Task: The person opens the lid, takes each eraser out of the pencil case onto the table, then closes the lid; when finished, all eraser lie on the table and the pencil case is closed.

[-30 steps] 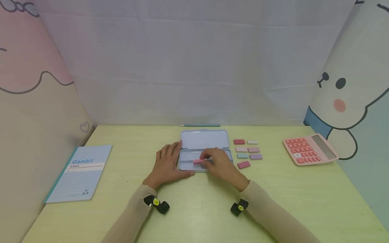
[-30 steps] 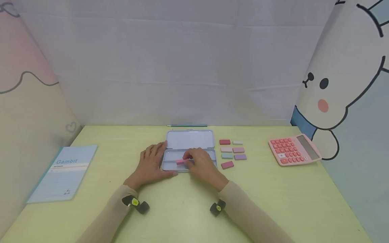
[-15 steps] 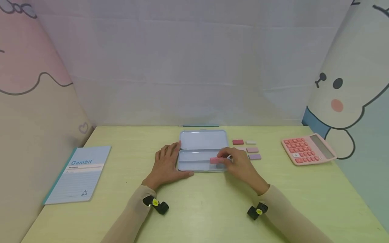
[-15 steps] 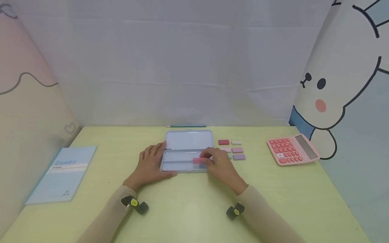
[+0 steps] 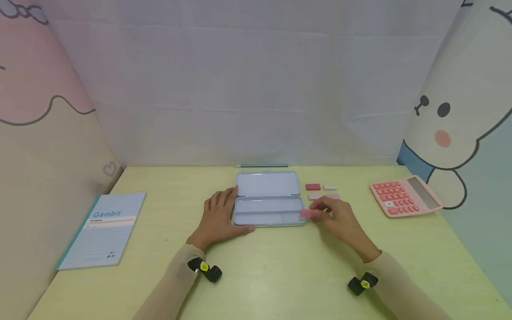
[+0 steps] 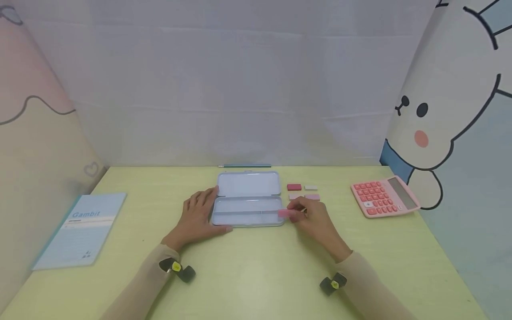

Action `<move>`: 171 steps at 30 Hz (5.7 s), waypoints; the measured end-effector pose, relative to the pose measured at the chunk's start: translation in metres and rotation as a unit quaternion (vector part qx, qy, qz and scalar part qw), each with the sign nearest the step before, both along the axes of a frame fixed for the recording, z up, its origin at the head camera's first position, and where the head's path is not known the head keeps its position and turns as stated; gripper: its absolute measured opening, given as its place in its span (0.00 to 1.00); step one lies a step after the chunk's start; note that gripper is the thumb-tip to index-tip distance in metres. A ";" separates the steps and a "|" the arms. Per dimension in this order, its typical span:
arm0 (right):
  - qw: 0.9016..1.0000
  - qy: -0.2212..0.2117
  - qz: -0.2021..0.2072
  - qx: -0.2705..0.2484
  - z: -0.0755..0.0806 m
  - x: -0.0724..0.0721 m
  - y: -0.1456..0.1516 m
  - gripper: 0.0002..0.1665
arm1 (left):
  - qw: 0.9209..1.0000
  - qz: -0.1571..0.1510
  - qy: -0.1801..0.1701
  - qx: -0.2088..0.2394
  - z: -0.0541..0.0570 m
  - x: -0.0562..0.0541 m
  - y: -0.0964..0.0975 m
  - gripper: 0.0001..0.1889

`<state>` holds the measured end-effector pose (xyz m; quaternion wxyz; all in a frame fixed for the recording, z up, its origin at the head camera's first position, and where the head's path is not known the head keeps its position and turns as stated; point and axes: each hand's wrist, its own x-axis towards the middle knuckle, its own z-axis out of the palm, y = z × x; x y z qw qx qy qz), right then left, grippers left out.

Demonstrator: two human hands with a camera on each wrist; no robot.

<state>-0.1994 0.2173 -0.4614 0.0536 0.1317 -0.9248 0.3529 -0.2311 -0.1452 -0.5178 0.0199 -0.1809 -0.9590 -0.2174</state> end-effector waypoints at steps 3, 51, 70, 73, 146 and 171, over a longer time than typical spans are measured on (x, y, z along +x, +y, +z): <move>1.000 0.002 -0.002 0.008 -0.001 0.002 0.006 0.03 | 1.000 0.002 -0.001 0.001 0.000 0.000 -0.001 0.70; 0.995 0.021 -0.083 0.058 -0.018 -0.001 0.072 0.08 | 1.000 0.006 -0.007 -0.007 0.000 0.001 0.001 0.70; 0.998 0.027 -0.014 -0.059 0.000 -0.041 0.020 0.21 | 1.000 0.017 -0.002 -0.001 0.000 0.001 0.002 0.73; 0.997 0.016 0.012 -0.070 0.005 -0.057 0.007 0.24 | 1.000 0.018 -0.003 0.005 0.002 0.002 0.002 0.73; 0.994 0.027 0.075 -0.069 -0.005 -0.015 -0.016 0.20 | 0.985 -0.026 -0.021 0.166 0.002 -0.004 0.003 0.73; 0.994 0.063 0.085 -0.014 -0.024 -0.003 -0.014 0.30 | 0.969 -0.075 -0.052 0.229 0.008 -0.004 0.001 0.60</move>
